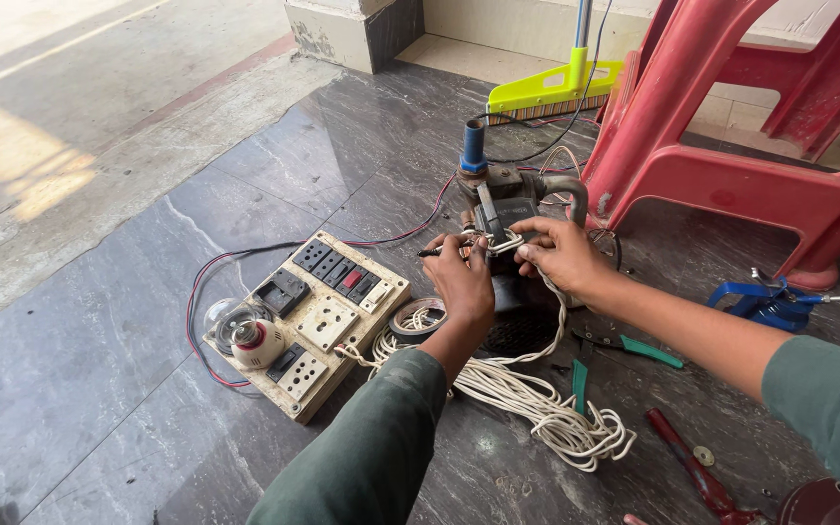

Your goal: The person works on a small electric motor placed on the floor. They strip and twist wires, then wrap the connections with electrical tape using both hands. The person uses pliers to cut the tape and continues adjusting the wiring throughout the clip.

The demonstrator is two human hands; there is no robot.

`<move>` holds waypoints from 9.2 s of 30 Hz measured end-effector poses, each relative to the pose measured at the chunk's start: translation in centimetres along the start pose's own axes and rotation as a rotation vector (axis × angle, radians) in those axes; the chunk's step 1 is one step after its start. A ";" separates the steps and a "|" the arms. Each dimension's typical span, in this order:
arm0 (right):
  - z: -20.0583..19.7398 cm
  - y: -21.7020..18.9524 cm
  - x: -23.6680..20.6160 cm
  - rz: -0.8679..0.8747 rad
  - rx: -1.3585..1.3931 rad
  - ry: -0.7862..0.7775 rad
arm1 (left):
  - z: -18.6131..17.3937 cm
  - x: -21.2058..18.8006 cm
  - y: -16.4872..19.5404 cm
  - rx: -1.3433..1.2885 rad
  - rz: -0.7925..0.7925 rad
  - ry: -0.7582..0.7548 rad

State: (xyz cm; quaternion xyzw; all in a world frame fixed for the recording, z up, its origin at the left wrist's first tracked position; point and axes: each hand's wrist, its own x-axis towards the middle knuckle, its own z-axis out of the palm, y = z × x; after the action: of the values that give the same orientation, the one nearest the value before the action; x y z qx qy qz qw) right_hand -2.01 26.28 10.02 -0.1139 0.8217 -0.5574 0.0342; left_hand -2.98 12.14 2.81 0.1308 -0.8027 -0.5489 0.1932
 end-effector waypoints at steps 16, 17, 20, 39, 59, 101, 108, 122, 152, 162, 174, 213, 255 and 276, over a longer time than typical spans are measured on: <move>0.1 0.2 -1.0 0.078 -0.192 -0.112 | -4.2 0.5 3.9 0.631 0.741 -0.225; -0.1 0.3 -1.0 0.072 -0.226 -0.121 | -3.9 1.2 3.4 0.550 0.754 -0.332; -0.5 0.1 -1.0 0.017 -0.337 -0.116 | -3.0 2.8 2.0 0.558 0.630 -0.401; -1.6 2.3 -0.5 -0.664 -1.016 0.089 | 0.3 4.3 0.4 0.641 0.556 -0.645; -1.6 -0.8 3.9 -0.325 -1.674 -0.034 | 3.5 5.0 -0.8 0.348 0.360 -0.577; -0.8 -3.8 -5.9 -0.658 -1.031 -0.105 | -0.3 2.4 -3.5 -0.422 -0.071 -1.134; -1.6 -3.1 -4.7 -0.783 -1.069 -0.186 | -1.3 1.9 -3.6 -0.436 -0.068 -1.141; -5.4 -2.1 -5.0 -0.495 -0.776 0.023 | 1.3 1.7 -0.7 -0.602 -0.019 -1.108; -6.0 -0.3 -3.7 -0.267 -0.415 0.156 | -0.6 0.9 4.9 0.284 0.624 -0.580; -6.3 3.0 -2.8 0.007 0.122 0.190 | 2.6 2.0 1.5 -0.406 0.230 -1.042; -8.4 2.9 -3.6 -0.175 -0.318 0.106 | 5.2 1.8 2.3 -0.348 0.206 -0.952; -8.5 -0.1 -1.8 -0.209 -0.469 0.065 | 2.1 1.1 2.5 -0.708 -0.124 -0.844; -8.3 -0.5 -1.9 -0.277 -0.609 0.017 | 0.4 0.9 1.7 -0.419 0.219 -0.696; -10.3 3.7 -0.3 0.072 0.114 0.085 | -0.4 0.5 4.3 -0.080 0.420 -0.671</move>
State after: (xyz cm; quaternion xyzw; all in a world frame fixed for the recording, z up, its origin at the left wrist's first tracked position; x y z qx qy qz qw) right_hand -4.16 37.00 10.49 -0.0583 0.7929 -0.6060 0.0256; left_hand -3.20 13.14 7.01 -0.2303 -0.8084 -0.5407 0.0330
